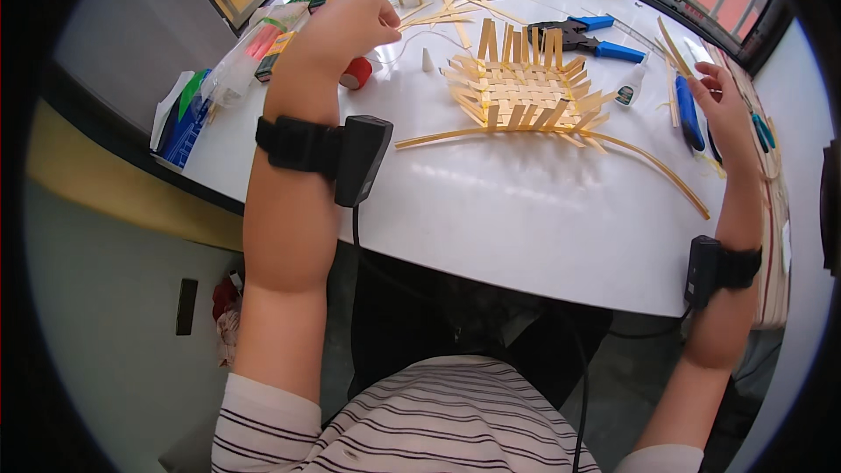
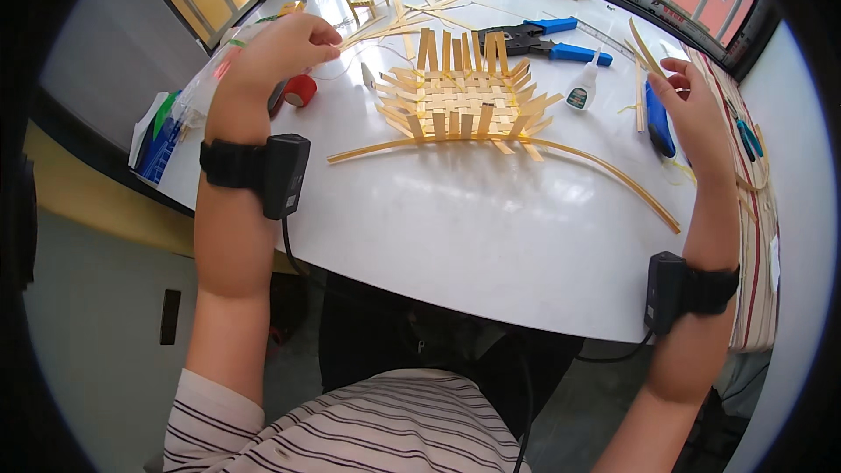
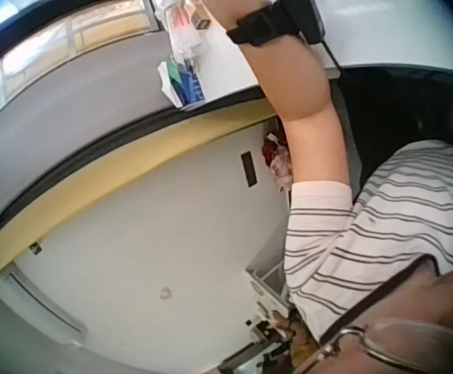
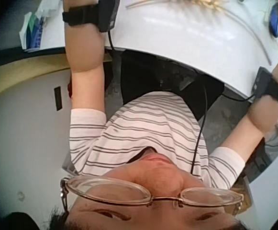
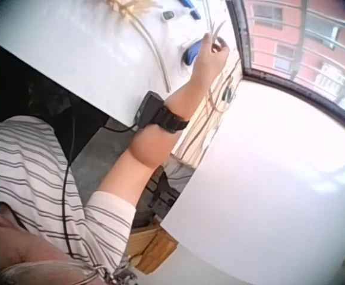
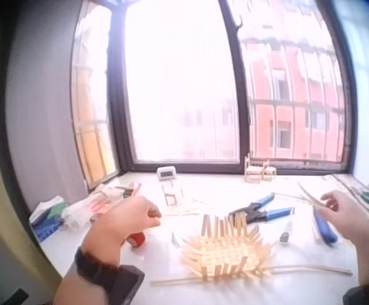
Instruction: The person weaves thin bamboo strips into a curved lattice structure on a white table. They repeatedly cut strip ends with scissors, apply glue from a white bottle to intersections, and press the strips into place by hand.
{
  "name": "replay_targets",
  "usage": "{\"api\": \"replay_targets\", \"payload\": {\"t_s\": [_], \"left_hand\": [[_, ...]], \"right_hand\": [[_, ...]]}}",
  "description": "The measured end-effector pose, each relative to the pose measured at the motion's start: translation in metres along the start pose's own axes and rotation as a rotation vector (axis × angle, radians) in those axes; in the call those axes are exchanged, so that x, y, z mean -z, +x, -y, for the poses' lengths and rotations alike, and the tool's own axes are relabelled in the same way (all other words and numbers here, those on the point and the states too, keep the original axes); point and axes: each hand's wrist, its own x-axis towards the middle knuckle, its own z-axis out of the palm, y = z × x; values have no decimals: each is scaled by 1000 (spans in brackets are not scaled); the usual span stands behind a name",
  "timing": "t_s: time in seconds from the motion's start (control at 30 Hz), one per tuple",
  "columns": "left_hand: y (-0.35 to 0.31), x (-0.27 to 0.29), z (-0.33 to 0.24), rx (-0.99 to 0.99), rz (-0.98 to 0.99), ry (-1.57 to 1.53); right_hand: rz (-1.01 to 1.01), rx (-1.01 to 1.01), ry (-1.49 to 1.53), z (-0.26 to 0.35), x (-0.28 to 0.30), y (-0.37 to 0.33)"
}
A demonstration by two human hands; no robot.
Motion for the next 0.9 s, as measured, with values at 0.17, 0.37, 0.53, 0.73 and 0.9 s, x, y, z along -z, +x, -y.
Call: {"api": "replay_targets", "payload": {"t_s": [0.17, 0.37, 0.53, 0.73, 0.9], "left_hand": [[-4, -6, -25, -37, 103, -113], [-12, -7, -42, -15, 221, -95], [-2, -16, -32, -62, 158, -91], [-6, -10, -45, -127, -143, -302], [-25, -6, -79, -322, -115, -673]], "right_hand": [[-39, 7, 20, -20, -3, 2], [14, -64, -28, -10, -19, 1], [13, -47, -62, -9, -17, 3], [237, -20, 146, 27, -28, -19], [367, -28, 197, 37, -53, -17]]}}
